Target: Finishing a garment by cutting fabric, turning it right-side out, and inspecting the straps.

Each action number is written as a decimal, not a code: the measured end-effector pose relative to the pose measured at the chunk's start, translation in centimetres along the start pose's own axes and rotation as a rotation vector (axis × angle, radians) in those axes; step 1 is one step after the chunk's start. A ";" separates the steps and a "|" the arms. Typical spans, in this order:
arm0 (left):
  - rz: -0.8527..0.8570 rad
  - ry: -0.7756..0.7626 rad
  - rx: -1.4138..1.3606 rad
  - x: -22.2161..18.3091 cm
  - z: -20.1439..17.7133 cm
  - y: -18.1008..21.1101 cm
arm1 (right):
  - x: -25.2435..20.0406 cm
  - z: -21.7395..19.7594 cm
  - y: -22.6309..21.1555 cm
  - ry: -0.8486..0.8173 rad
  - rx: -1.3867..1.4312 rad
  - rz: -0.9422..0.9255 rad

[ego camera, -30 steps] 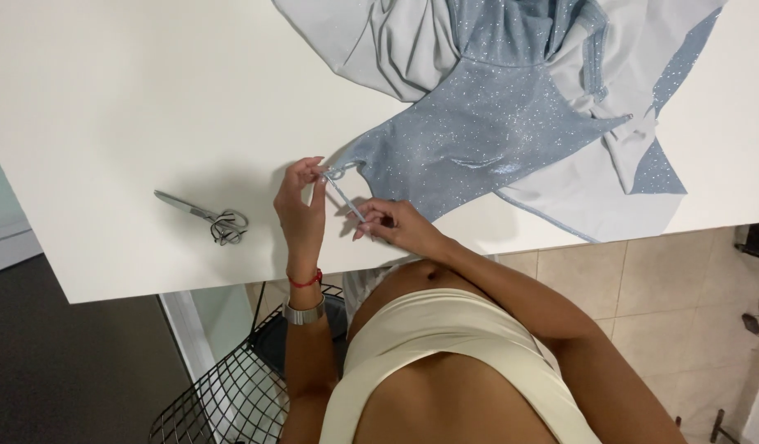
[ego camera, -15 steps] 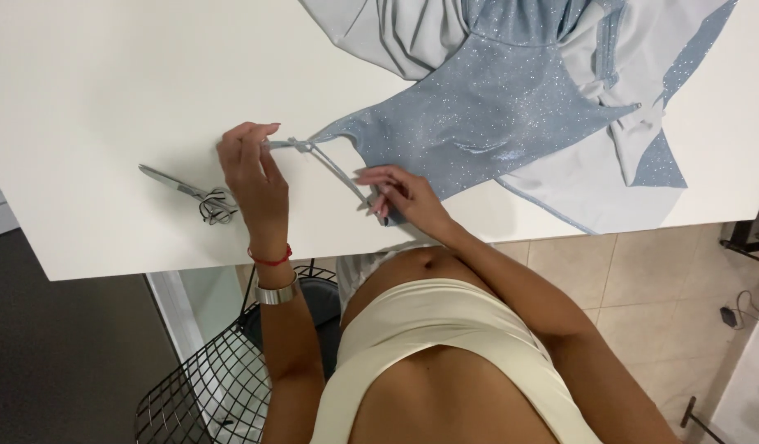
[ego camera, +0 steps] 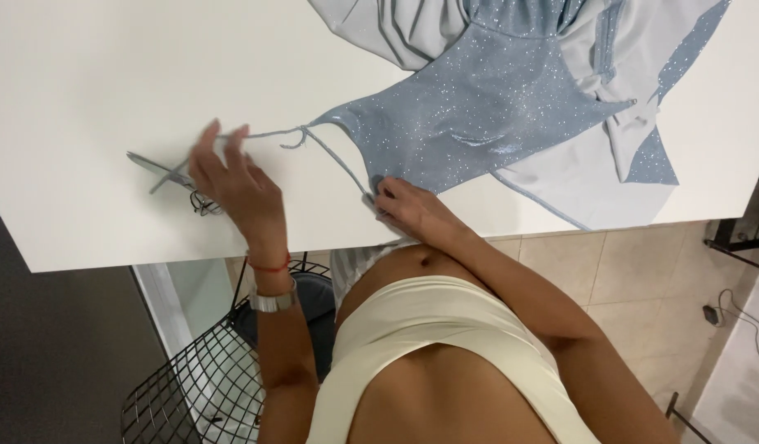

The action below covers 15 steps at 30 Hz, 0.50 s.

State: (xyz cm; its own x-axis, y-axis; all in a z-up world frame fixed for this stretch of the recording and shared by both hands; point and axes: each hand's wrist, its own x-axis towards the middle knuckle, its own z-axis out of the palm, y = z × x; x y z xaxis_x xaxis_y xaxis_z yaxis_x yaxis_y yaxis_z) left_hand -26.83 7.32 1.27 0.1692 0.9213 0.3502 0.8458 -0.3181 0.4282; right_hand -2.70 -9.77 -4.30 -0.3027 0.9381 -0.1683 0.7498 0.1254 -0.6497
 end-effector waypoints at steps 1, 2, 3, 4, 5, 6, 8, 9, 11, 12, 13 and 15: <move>-0.008 -0.093 -0.096 -1.1 -0.5 0.9 | -0.1 0.3 0.1 0.037 0.001 -0.011; -0.023 -0.193 -0.186 -2.5 -1.3 1.9 | -0.5 0.6 0.1 0.066 0.009 -0.020; -0.030 -0.191 -0.184 -4.3 -1.1 1.9 | -0.3 0.0 0.0 0.060 0.010 -0.025; -0.212 -0.406 -0.409 -6.4 -1.0 2.0 | -0.4 -0.4 -0.2 0.103 0.168 0.026; -0.395 -0.619 -0.635 -8.4 -0.8 2.0 | -0.5 -0.9 -0.4 0.147 0.326 0.079; -0.395 -0.617 -0.638 -10.5 0.1 2.2 | -0.7 -1.4 -0.3 0.145 0.322 0.078; -0.681 -0.868 -1.141 -14.8 1.7 2.7 | -0.8 -2.4 -0.3 0.157 0.586 0.136; -0.683 -0.860 -1.142 -14.4 1.6 3.8 | -0.7 -2.8 -0.2 0.152 0.585 0.131; -0.801 -0.832 -1.362 -14.0 1.3 6.0 | -0.7 -3.2 -0.3 0.131 0.680 0.153; -0.805 -0.832 -1.362 -14.6 2.2 5.7 | -0.7 -3.2 -0.2 0.128 0.681 0.156; -0.915 -0.776 -1.401 -15.2 3.1 5.6 | -0.6 -3.1 -0.1 0.133 0.679 0.165; -1.020 -0.711 -1.438 -16.6 4.6 5.0 | -0.5 -2.8 0.1 0.138 0.674 0.168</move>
State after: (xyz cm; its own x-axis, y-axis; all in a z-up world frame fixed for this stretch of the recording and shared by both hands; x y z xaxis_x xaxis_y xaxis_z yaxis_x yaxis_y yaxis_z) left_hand -23.06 -8.50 -6.26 0.4117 0.6415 -0.6473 -0.1960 0.7559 0.6246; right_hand -0.81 -9.36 -2.26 -0.1040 0.9653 -0.2396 0.2384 -0.2097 -0.9483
